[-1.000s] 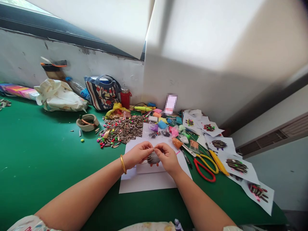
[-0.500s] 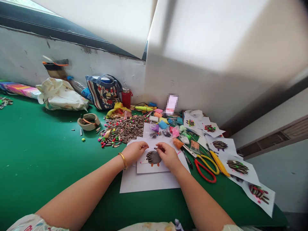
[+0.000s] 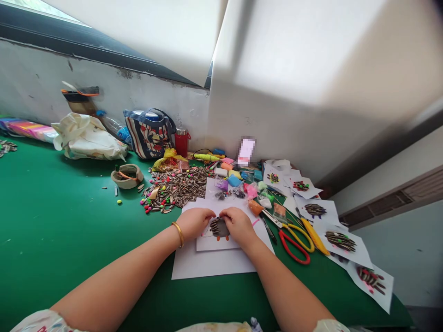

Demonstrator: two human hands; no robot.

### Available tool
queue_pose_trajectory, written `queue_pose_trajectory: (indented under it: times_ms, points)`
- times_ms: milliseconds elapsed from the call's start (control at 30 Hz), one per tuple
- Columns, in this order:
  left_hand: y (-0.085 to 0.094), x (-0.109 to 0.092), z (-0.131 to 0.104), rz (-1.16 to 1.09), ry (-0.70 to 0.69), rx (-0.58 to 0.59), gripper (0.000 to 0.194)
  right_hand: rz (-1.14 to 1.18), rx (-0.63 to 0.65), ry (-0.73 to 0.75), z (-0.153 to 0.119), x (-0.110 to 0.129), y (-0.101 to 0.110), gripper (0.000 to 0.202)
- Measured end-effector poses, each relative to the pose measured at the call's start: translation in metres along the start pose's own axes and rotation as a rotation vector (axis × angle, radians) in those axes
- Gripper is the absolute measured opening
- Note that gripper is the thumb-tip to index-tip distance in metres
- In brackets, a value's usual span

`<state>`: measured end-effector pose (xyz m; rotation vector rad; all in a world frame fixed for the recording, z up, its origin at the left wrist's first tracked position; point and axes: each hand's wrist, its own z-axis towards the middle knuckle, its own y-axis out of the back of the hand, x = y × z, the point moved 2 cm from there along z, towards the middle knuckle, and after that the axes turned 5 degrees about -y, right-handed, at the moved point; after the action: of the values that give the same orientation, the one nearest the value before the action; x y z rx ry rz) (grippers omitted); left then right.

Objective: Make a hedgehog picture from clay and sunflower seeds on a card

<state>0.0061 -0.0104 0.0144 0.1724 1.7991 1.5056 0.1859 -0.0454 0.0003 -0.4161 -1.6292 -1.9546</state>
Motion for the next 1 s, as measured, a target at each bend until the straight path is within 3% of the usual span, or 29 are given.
queue_pose_trajectory:
  times_ms: [400,1000]
  points:
    - [0.0044,-0.0085,-0.0008,0.067,-0.027,0.056,0.039,-0.059,0.041,0.005,0.0017,0.0007,-0.0027,0.021]
    - [0.0030,-0.0081,0.0000,0.047,-0.031,0.051,0.037,-0.119,0.048,0.045,0.0018,0.0011,-0.0055,0.021]
